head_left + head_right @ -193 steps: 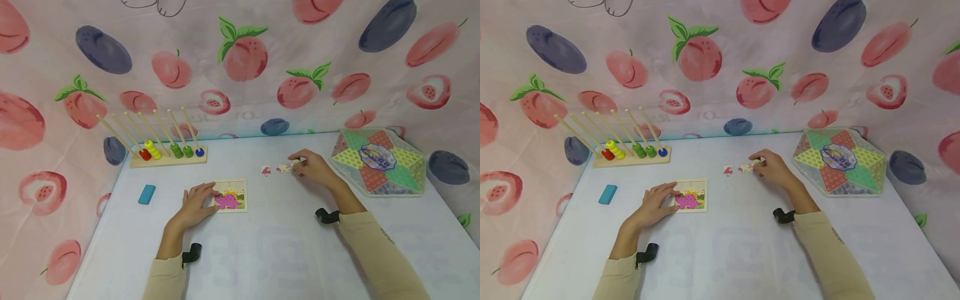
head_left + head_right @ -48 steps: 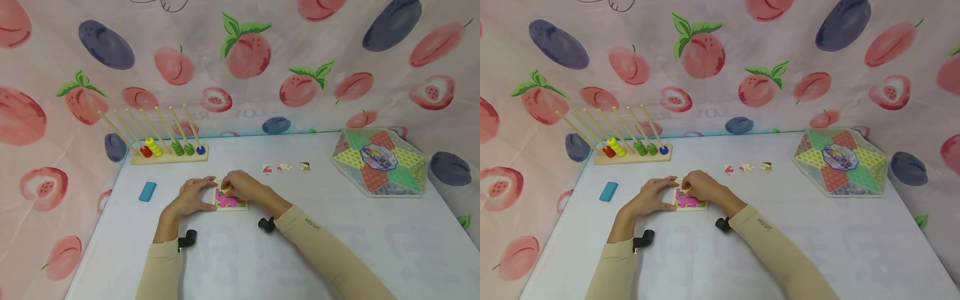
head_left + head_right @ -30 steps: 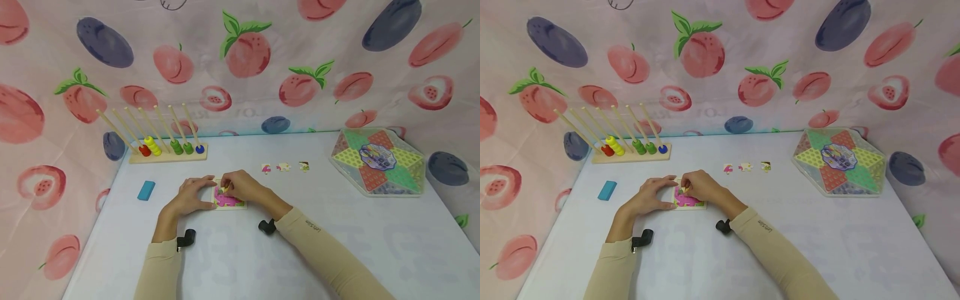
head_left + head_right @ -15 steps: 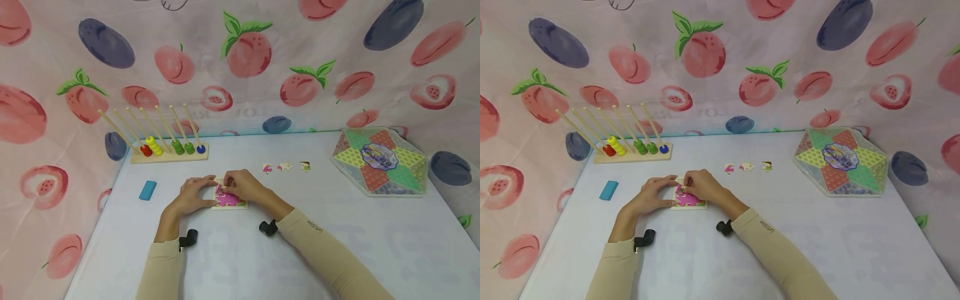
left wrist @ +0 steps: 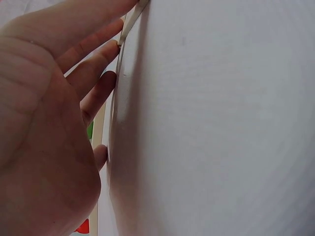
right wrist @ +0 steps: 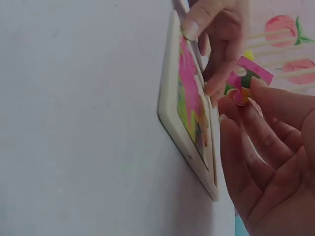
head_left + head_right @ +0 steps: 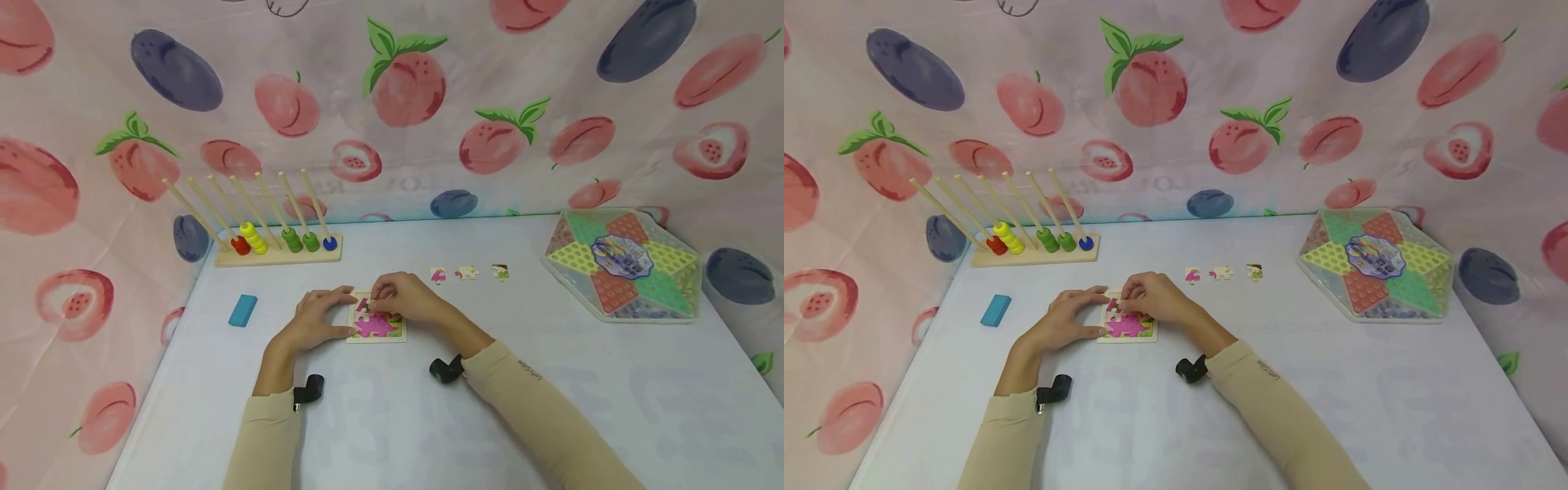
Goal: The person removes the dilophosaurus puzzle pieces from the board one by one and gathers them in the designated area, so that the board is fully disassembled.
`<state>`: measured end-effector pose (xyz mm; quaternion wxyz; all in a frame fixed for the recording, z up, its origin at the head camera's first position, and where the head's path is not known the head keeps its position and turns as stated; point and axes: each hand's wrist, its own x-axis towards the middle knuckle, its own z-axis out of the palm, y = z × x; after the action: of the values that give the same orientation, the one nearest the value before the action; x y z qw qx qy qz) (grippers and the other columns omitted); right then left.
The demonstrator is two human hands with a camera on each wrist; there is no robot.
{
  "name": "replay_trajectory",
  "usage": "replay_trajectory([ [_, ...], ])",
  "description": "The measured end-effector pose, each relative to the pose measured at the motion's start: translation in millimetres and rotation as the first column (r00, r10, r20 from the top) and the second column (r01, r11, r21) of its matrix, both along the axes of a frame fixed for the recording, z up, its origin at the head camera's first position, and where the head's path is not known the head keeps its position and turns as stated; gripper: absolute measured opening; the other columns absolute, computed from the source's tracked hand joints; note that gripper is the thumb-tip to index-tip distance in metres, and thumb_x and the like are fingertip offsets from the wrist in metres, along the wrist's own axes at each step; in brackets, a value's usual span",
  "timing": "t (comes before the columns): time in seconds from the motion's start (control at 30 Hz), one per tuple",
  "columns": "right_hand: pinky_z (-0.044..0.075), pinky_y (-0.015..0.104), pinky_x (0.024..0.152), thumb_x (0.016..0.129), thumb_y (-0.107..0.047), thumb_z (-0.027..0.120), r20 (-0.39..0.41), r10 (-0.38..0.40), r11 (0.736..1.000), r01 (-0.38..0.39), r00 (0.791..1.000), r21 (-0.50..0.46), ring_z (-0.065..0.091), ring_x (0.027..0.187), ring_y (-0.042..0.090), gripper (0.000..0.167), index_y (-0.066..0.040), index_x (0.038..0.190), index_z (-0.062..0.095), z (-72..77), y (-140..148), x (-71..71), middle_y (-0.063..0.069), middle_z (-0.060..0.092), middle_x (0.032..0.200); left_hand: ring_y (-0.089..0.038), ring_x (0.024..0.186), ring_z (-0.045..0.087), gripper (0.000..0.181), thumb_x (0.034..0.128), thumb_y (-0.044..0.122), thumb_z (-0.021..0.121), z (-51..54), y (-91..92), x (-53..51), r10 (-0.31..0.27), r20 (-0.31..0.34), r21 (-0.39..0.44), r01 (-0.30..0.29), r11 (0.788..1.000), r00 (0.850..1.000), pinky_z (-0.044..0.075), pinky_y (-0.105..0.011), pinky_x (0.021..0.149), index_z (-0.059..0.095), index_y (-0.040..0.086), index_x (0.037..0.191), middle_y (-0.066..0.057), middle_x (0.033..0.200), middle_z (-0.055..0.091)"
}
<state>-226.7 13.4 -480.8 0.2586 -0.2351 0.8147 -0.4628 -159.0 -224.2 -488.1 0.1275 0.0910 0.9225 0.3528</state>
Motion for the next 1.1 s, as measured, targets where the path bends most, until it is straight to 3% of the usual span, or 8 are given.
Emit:
replay_trajectory([
  [0.13,0.056,0.027,0.062,0.094,-0.023,0.073,0.057,-0.05,0.997,0.053,0.997,-0.051,0.063,0.07,0.017,0.012,-0.013,0.099,0.069,4.9,10,-0.9,0.005,0.07,0.091,-0.032,0.144,0.032,0.058,0.0845,0.028,0.084,-0.7,0.1,-0.1,0.001,-0.004,0.0,-0.001,1.0,1.0,0.018,-0.064,0.12,0.063,0.02,0.138,-0.001,0.163,0.043],
  [0.33,0.063,0.034,0.069,0.095,-0.012,0.067,0.079,-0.107,0.99,0.114,0.991,-0.088,0.071,0.082,0.022,0.016,-0.008,0.11,0.066,11.0,33,-4.5,0.008,0.063,0.1,-0.032,0.145,0.032,0.058,0.0839,0.025,0.084,-1.3,0.8,-0.8,0.001,-0.007,0.005,-0.001,1.0,1.0,0.017,-0.064,0.12,0.063,0.02,0.137,-0.002,0.163,0.044],
  [0.57,0.063,0.032,0.073,0.095,-0.015,0.07,0.047,-0.215,0.973,0.218,0.975,-0.081,0.075,0.095,0.031,0.023,-0.008,0.116,0.064,17.2,61,-7.8,0.012,0.068,0.105,-0.032,0.145,0.032,0.058,0.0835,0.025,0.084,-1.9,1.8,-0.8,0.006,0.005,0.003,-0.006,1.0,1.0,0.015,-0.063,0.122,0.063,0.02,0.137,0.0,0.163,0.043],
  [0.8,0.065,0.038,0.075,0.093,-0.013,0.074,0.018,-0.285,0.953,0.285,0.958,-0.102,0.075,0.094,0.037,0.022,-0.005,0.11,0.062,21.5,88,-10.2,0.016,0.075,0.103,-0.032,0.146,0.031,0.058,0.0841,0.024,0.084,-3.6,0.9,0.1,0.007,0.007,0.012,-0.007,1.0,1.0,0.014,-0.062,0.122,0.063,0.02,0.138,-0.001,0.164,0.043],
  [1.1,0.063,0.032,0.074,0.092,-0.016,0.075,-0.022,-0.298,0.953,0.299,0.954,0.046,0.072,0.077,0.022,0.02,-0.004,0.108,0.074,12.7,106,-5.6,0.015,0.074,0.106,-0.031,0.146,0.03,0.058,0.084,0.026,0.084,-2.5,1.5,-0.7,0.015,0.014,-0.002,-0.015,1.0,1.0,0.017,-0.061,0.122,0.062,0.021,0.138,0.001,0.164,0.042],
])
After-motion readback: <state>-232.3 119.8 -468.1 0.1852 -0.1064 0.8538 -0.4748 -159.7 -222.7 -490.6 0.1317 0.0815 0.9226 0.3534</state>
